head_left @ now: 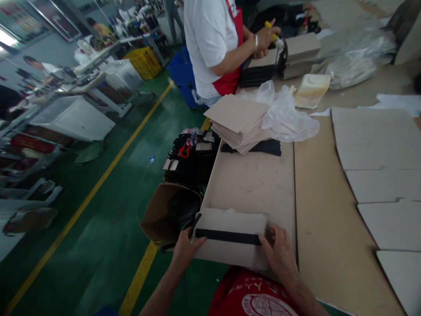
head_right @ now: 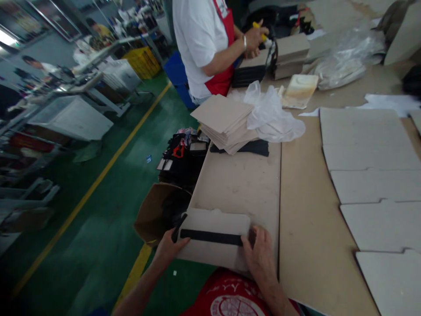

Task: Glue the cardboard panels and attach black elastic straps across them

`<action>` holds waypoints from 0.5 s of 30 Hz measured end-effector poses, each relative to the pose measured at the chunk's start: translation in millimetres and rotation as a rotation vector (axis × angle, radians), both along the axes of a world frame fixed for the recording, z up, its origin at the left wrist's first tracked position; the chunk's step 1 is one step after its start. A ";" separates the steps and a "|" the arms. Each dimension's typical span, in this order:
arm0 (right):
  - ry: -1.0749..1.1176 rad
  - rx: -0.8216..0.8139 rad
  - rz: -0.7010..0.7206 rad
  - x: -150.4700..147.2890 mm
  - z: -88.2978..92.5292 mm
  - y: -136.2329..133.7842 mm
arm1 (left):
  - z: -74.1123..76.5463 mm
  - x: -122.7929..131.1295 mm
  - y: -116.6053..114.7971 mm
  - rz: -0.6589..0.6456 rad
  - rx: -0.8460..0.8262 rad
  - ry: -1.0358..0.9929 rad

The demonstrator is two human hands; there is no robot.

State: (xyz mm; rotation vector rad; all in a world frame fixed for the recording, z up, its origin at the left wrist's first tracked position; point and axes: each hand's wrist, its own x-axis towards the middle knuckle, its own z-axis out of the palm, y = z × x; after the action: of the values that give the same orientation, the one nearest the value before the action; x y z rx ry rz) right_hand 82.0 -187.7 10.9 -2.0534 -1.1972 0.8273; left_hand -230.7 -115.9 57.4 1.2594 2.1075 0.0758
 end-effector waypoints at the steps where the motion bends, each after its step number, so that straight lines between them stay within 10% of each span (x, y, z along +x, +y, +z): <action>1: -0.032 0.022 0.001 -1.2 -3.9 -5.7 | -8.1 -0.5 -5.2 -0.013 0.018 -0.017; 15: 0.106 -0.163 -0.158 -18.1 -4.4 0.3 | -23.5 20.7 -8.7 -0.135 0.033 0.027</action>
State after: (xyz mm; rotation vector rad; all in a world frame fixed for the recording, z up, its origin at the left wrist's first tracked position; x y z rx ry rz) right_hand 63.9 -187.4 6.4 -2.1723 -0.9232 0.9713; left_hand -210.0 -124.6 33.9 1.4262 2.0451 0.0350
